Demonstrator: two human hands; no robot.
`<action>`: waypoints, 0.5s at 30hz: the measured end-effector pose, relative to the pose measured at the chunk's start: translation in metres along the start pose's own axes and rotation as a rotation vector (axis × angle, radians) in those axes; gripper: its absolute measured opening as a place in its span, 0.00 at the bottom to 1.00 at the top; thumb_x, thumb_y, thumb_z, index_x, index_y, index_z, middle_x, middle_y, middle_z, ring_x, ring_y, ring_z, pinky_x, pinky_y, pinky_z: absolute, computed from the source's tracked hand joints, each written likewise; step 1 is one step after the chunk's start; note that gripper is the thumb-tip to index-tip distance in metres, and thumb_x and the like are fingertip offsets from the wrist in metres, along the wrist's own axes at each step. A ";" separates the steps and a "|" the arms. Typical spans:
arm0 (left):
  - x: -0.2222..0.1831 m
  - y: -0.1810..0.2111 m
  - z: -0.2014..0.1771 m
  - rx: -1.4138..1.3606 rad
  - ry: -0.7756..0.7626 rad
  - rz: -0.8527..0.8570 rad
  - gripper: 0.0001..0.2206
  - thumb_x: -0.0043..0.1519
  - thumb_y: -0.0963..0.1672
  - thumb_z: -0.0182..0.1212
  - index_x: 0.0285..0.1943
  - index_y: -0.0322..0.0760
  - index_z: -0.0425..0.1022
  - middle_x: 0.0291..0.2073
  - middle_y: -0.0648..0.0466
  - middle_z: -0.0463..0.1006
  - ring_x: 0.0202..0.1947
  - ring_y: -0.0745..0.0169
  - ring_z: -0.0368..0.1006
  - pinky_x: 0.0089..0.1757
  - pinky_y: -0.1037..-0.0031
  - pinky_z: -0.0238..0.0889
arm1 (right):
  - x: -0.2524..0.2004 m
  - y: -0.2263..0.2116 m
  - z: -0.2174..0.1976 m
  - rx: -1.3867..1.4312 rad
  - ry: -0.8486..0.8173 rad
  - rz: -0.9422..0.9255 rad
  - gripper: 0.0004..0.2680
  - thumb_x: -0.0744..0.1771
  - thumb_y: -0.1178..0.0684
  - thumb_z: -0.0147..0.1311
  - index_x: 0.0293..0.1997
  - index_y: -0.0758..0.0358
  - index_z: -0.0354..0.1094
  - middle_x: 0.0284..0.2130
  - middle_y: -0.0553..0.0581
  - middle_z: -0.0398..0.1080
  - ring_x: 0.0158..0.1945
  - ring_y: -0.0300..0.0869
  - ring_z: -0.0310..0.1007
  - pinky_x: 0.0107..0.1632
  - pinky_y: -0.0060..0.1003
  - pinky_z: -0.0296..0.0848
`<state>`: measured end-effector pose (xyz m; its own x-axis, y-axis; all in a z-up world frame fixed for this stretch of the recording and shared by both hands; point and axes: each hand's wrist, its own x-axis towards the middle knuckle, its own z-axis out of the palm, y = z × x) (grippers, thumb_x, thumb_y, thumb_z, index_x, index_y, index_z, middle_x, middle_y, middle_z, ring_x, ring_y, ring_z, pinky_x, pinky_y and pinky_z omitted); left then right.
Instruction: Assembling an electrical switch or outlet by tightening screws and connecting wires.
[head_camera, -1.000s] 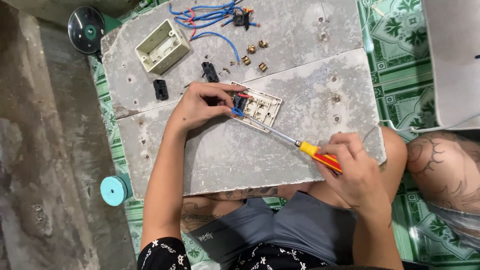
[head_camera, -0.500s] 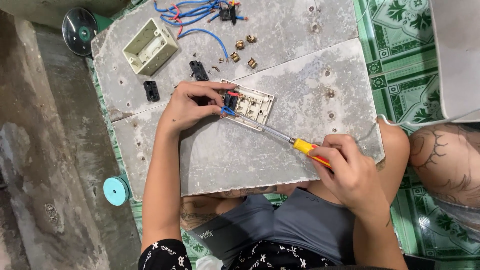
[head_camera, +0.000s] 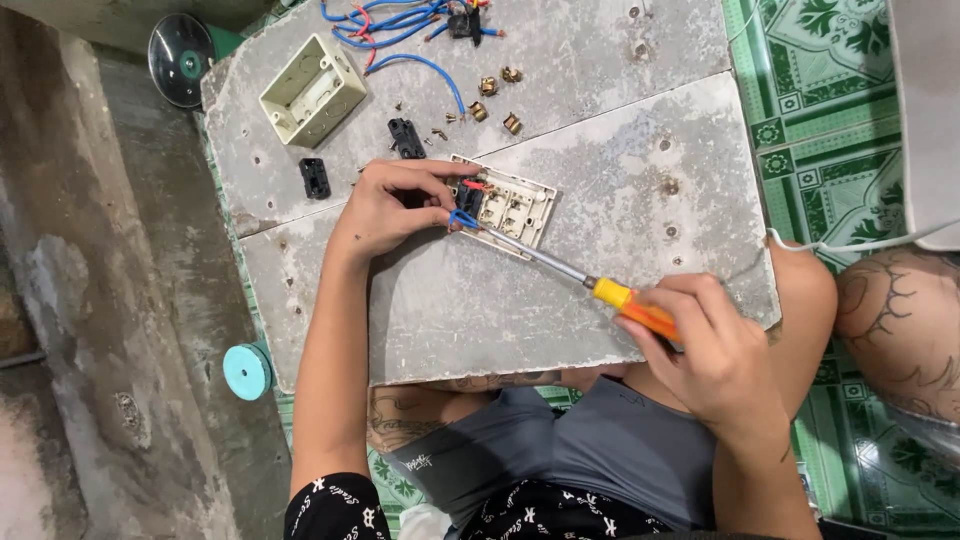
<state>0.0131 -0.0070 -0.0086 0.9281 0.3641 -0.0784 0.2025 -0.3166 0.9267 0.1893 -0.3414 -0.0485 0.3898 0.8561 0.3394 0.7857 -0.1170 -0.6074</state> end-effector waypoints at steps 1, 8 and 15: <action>0.000 0.000 0.001 0.005 0.002 -0.005 0.08 0.50 0.40 0.78 0.31 0.34 0.81 0.50 0.39 0.83 0.28 0.67 0.74 0.36 0.75 0.71 | 0.002 -0.003 0.000 0.007 0.000 -0.002 0.09 0.66 0.50 0.64 0.48 0.56 0.73 0.38 0.48 0.67 0.32 0.45 0.79 0.35 0.31 0.76; -0.006 -0.010 0.002 0.076 -0.002 0.069 0.02 0.60 0.40 0.67 0.34 0.36 0.80 0.53 0.41 0.80 0.58 0.45 0.77 0.57 0.60 0.73 | 0.001 -0.004 -0.007 -0.108 -0.112 -0.010 0.13 0.67 0.43 0.62 0.49 0.57 0.70 0.48 0.55 0.67 0.38 0.35 0.75 0.23 0.34 0.69; -0.006 -0.006 0.007 0.090 0.041 0.061 0.03 0.57 0.39 0.69 0.32 0.37 0.80 0.52 0.41 0.80 0.57 0.46 0.77 0.57 0.62 0.72 | -0.003 0.000 -0.005 -0.070 -0.066 -0.022 0.10 0.71 0.47 0.58 0.52 0.62 0.74 0.35 0.48 0.71 0.30 0.38 0.71 0.28 0.33 0.66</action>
<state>0.0084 -0.0139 -0.0160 0.9262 0.3769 -0.0063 0.1751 -0.4155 0.8926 0.1904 -0.3462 -0.0462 0.3418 0.8898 0.3024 0.8262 -0.1312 -0.5479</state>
